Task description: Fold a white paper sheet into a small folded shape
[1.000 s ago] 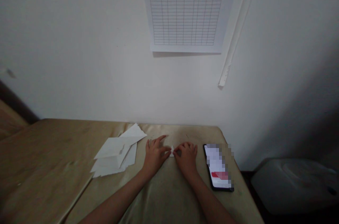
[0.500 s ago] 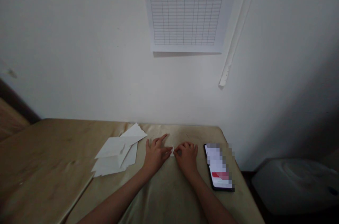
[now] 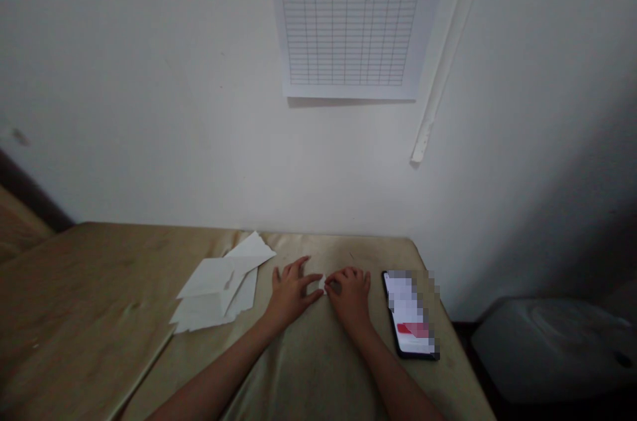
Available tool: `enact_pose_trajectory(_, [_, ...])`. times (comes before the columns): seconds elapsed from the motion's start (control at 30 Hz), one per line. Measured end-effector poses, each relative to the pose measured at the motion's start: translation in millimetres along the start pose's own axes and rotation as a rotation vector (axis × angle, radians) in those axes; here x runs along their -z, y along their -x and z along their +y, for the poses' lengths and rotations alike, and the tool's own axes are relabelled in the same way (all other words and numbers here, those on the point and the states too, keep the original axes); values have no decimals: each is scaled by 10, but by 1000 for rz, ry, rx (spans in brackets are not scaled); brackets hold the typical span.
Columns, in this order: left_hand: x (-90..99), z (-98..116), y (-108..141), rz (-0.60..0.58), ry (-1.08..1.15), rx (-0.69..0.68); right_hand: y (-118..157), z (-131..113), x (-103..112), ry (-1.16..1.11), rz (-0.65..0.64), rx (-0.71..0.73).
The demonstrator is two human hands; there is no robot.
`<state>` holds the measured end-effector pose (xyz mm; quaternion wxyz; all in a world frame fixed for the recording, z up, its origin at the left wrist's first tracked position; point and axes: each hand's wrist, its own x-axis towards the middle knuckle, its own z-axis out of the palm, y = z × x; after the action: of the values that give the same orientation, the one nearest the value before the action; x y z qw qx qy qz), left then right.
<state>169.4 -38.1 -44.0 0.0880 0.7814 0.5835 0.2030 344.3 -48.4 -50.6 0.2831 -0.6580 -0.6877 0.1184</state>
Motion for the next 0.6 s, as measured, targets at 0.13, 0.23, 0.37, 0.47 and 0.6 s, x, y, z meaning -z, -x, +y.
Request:
enact_pose_trajectory(0.13, [-24,-31,-14,9,39,51,3,7,7,-17,8,9])
enact_pose_trajectory(0.23, [-14,-22,-15,3,78,78,0,19,1,-11,10,0])
enact_pose_trajectory(0.37, [7,5,-12,6,87,65,-12,33,-3,6,-3,-15])
enact_pose_trajectory(0.47, [5,16,-19,15,64,52,-19,30,9,12,-14,-22])
enact_pose_trajectory(0.6, [-11,15,-33,8,41,49,-17,21,28,14,-22,-20])
